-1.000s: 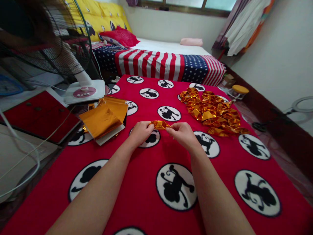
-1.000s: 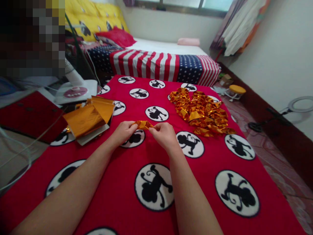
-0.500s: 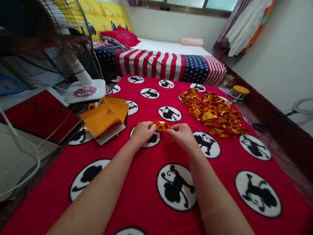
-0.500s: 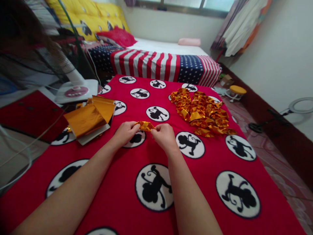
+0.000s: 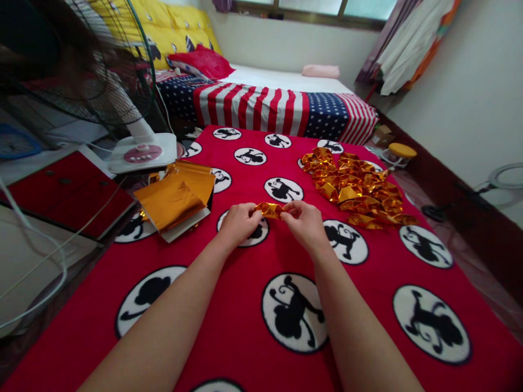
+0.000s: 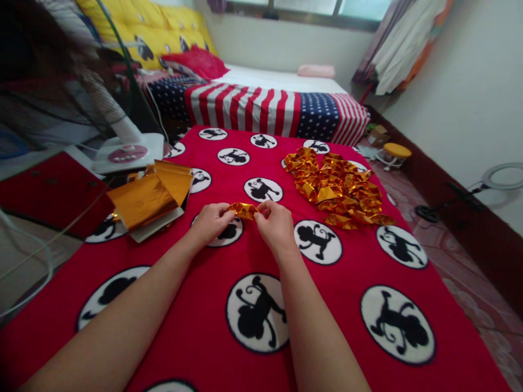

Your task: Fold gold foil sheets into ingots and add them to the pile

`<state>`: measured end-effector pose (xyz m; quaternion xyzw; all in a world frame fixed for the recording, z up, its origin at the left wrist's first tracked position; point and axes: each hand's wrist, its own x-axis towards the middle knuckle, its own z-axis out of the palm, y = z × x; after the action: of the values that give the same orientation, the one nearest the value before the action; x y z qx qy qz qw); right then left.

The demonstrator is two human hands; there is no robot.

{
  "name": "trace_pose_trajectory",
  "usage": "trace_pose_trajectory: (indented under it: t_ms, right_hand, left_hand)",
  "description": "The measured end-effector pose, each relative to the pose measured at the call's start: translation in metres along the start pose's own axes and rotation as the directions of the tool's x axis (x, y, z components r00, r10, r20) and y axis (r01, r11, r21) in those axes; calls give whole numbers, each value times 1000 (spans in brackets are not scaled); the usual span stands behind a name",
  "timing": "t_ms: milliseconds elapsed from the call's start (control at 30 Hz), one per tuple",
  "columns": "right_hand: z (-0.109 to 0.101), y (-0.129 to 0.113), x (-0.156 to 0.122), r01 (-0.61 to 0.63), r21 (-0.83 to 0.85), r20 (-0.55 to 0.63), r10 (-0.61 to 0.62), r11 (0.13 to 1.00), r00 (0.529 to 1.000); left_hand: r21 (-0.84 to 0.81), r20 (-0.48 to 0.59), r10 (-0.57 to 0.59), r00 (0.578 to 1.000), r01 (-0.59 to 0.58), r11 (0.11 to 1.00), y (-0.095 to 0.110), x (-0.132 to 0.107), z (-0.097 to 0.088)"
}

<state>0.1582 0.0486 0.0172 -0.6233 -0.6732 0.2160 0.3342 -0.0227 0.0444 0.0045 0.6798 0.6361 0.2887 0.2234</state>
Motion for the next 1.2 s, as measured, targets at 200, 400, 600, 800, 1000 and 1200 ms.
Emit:
trace_pose_trajectory:
  t_ms: [200, 400, 600, 800, 1000, 1200]
  right_hand:
    - [2, 3, 0, 45, 14, 17, -45, 999, 999]
    - [3, 1, -1, 76, 24, 43, -77, 997, 996]
    - [3, -2, -3, 30, 37, 21, -31, 999, 999]
    - [2, -6, -4, 31, 48, 30, -32, 998, 999]
    - [3, -9, -5, 31, 59, 24, -32, 998, 999]
    - [1, -11, -5, 30, 48, 16, -31, 998, 999]
  left_hand:
    - [156, -25, 46, 999, -42, 987, 6, -5, -5]
    - [243, -33, 140, 990, -128, 962, 10, -8, -4]
    - [164, -12, 170, 985, -165, 972, 6, -6, -1]
    - [28, -62, 145, 988, -144, 989, 4, -6, 0]
    - [-93, -90, 125, 988, -134, 987, 4, -6, 4]
    - [-182, -85, 122, 989, -136, 974, 2, -5, 4]
